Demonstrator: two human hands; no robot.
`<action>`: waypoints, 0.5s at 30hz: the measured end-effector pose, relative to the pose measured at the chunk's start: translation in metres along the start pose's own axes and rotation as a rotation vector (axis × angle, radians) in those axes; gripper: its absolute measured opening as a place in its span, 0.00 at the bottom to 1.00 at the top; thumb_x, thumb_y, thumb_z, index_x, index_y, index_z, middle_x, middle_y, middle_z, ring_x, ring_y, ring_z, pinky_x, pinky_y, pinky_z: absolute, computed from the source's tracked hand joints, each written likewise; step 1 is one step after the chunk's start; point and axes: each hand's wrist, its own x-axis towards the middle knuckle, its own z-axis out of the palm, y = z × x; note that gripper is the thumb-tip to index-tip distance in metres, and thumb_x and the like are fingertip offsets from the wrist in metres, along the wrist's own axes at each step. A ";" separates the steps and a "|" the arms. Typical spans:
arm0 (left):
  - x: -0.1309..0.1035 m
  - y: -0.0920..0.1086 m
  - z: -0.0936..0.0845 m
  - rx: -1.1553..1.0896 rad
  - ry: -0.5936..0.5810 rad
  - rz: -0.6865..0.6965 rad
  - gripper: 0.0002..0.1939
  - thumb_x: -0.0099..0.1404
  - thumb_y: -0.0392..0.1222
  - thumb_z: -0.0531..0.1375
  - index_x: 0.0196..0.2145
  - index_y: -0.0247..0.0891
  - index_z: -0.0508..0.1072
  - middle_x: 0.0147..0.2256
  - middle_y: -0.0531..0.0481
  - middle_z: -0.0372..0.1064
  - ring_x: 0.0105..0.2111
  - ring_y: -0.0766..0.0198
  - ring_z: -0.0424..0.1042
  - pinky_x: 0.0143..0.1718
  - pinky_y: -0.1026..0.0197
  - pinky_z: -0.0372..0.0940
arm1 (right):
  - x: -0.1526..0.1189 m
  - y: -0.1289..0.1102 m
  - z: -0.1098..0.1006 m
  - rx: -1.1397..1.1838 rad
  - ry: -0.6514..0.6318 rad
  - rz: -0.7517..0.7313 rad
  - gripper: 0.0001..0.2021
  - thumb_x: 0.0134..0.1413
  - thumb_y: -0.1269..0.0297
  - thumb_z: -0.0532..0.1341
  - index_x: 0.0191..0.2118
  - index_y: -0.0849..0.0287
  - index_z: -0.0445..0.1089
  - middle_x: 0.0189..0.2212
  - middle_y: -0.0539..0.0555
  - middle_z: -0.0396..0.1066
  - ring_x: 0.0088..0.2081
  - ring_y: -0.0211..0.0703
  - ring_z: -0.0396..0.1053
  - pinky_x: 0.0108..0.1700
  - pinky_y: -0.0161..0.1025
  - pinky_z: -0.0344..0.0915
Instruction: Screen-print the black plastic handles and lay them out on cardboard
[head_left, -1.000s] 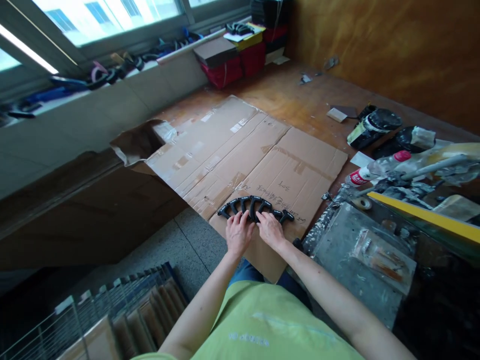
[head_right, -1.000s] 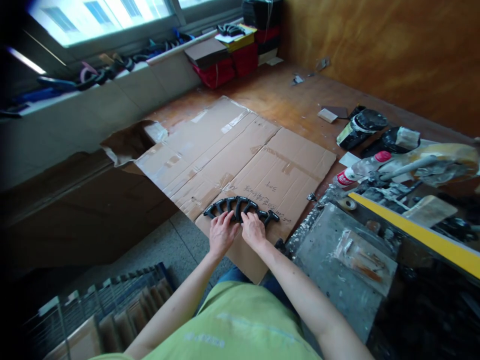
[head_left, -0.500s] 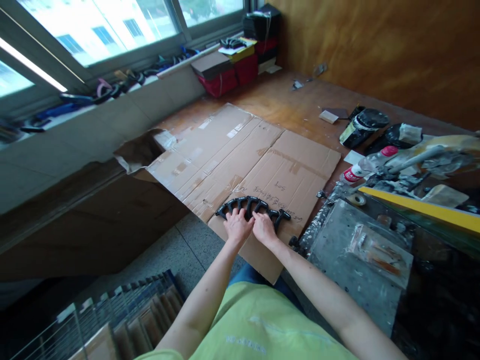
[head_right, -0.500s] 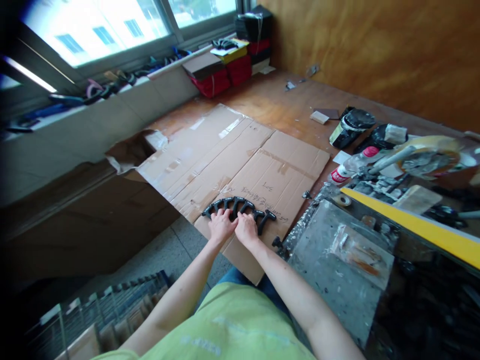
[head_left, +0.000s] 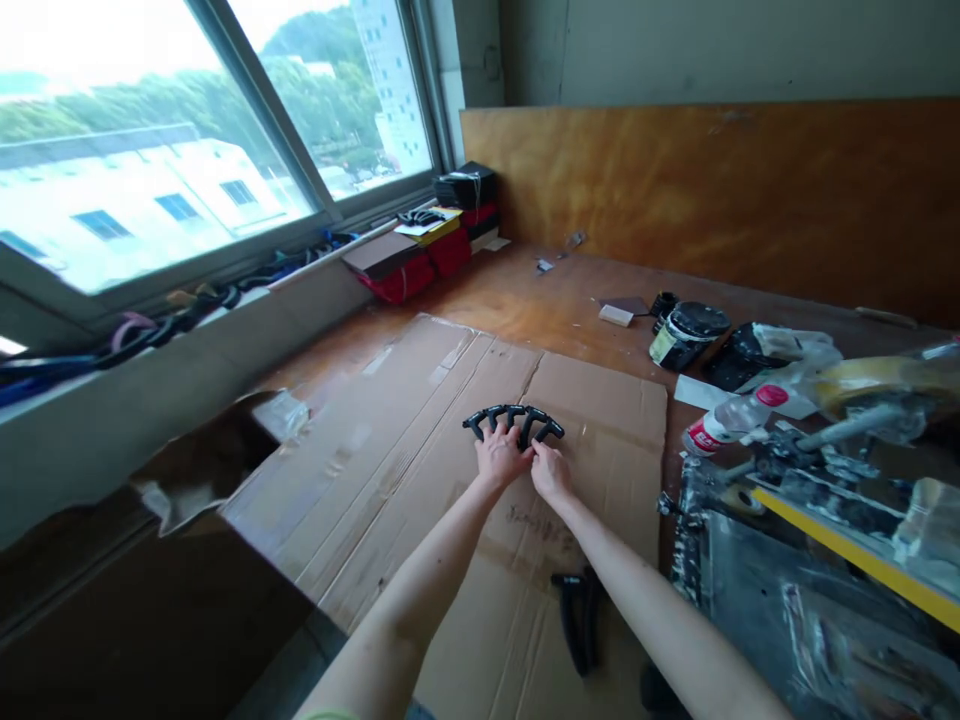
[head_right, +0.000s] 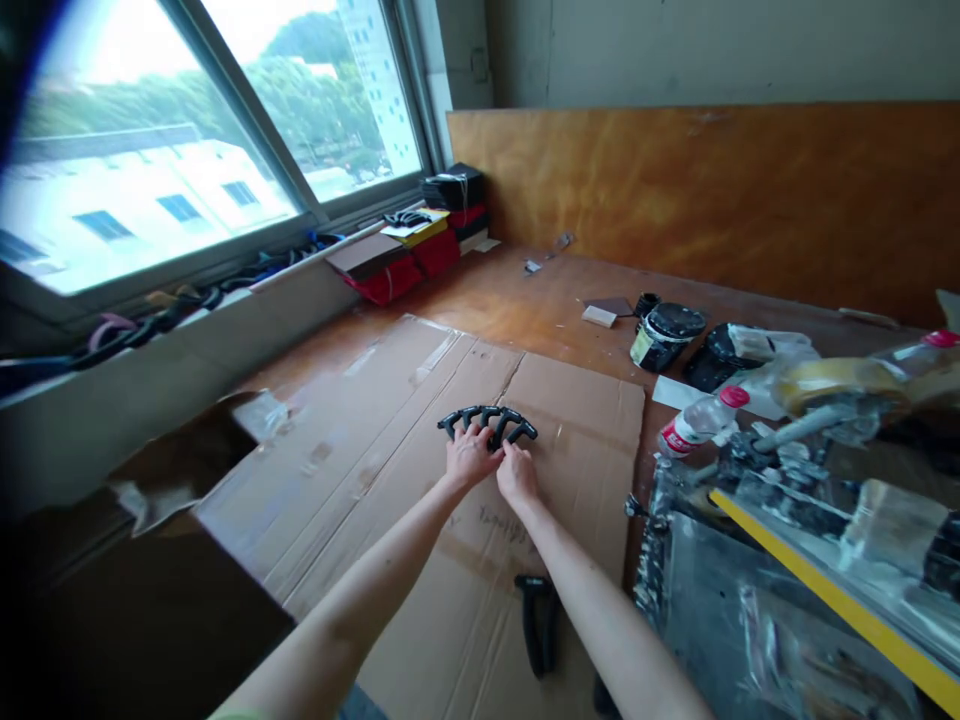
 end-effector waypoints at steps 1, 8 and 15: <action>0.025 0.002 0.001 -0.004 0.000 0.030 0.22 0.60 0.59 0.55 0.44 0.44 0.74 0.47 0.41 0.67 0.51 0.44 0.61 0.46 0.44 0.61 | 0.022 0.002 -0.004 -0.003 0.025 0.025 0.23 0.60 0.76 0.48 0.59 0.63 0.66 0.53 0.60 0.71 0.52 0.47 0.68 0.53 0.38 0.63; 0.168 0.015 0.015 -0.031 -0.023 0.157 0.24 0.60 0.60 0.55 0.47 0.44 0.73 0.50 0.40 0.66 0.53 0.43 0.58 0.48 0.43 0.59 | 0.153 0.021 -0.022 0.005 0.128 0.136 0.23 0.59 0.74 0.49 0.58 0.61 0.67 0.52 0.60 0.71 0.52 0.48 0.69 0.53 0.41 0.64; 0.218 0.021 0.024 0.020 -0.038 0.172 0.25 0.60 0.60 0.54 0.48 0.44 0.73 0.51 0.39 0.65 0.53 0.42 0.58 0.49 0.40 0.58 | 0.208 0.035 -0.025 0.025 0.072 0.163 0.24 0.61 0.72 0.50 0.61 0.60 0.62 0.55 0.60 0.69 0.56 0.45 0.66 0.55 0.39 0.62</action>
